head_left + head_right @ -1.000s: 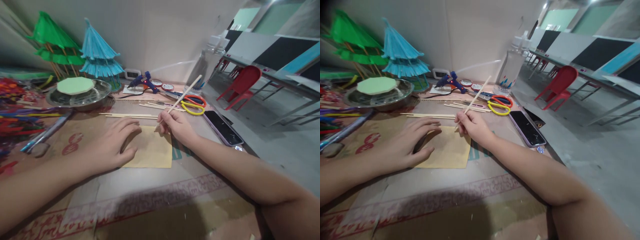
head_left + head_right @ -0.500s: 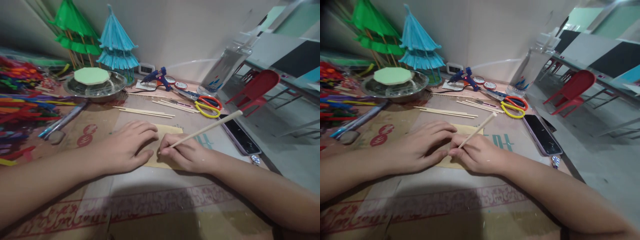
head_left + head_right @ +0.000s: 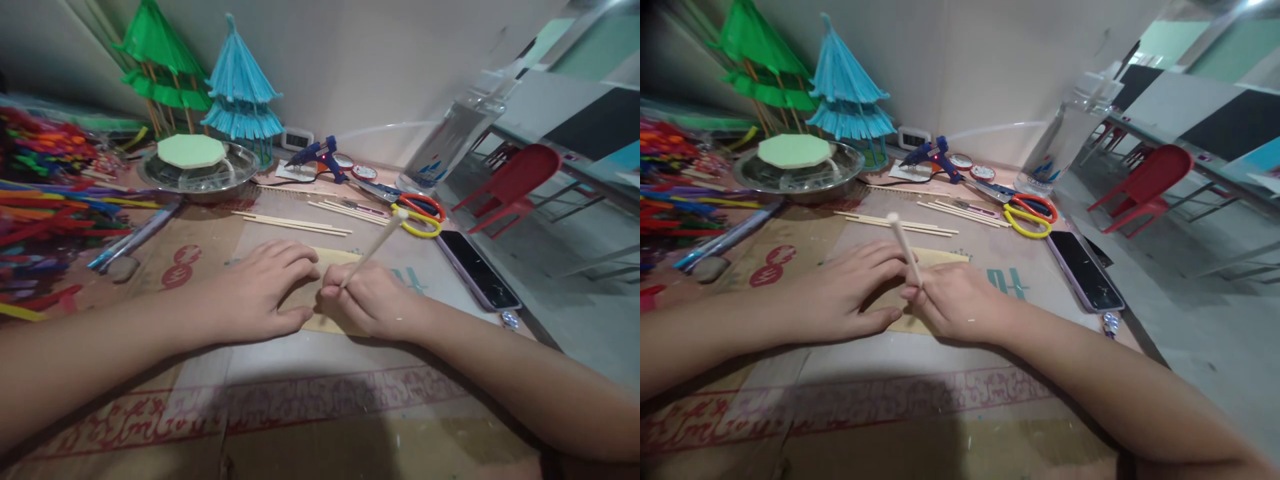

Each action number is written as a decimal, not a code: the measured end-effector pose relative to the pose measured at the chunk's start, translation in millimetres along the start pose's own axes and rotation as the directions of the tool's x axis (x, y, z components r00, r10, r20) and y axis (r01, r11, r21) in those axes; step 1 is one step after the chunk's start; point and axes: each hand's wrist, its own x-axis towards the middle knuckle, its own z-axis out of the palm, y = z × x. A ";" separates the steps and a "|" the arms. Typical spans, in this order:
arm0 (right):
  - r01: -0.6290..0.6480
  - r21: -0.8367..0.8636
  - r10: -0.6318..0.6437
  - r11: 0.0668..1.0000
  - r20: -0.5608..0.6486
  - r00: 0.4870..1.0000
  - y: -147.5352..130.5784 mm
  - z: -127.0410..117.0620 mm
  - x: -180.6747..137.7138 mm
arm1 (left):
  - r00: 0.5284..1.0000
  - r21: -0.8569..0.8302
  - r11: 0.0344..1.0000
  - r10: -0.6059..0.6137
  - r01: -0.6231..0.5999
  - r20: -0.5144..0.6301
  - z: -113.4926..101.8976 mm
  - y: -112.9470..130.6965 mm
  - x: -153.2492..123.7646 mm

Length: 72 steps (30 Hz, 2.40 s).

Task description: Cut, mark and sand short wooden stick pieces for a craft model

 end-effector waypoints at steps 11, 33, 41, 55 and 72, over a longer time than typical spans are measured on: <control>0.024 -0.006 -0.024 1.000 -0.022 0.999 -1.8 3.4 -0.2 | 0.999 0.002 1.000 0.026 -0.026 -0.033 1.8 -0.8 0.4; 0.030 -0.018 -0.030 0.999 -0.002 1.000 -3.1 4.0 0.6 | 1.000 0.001 1.000 0.009 -0.009 -0.018 0.8 0.7 -1.2; 0.051 -0.019 -0.051 0.999 -0.004 0.999 -5.9 3.7 2.1 | 1.000 0.002 1.000 0.021 -0.021 -0.020 2.6 -0.9 -1.6; 0.003 0.037 -0.003 0.999 0.002 1.000 -10.6 6.0 -0.7 | 0.999 -0.001 1.000 0.026 -0.026 -0.021 2.8 -1.1 -0.9; -0.052 -0.001 0.052 0.999 0.015 0.999 -6.2 2.7 -0.5 | 0.999 0.001 1.000 0.029 -0.029 -0.026 3.0 -0.6 -0.9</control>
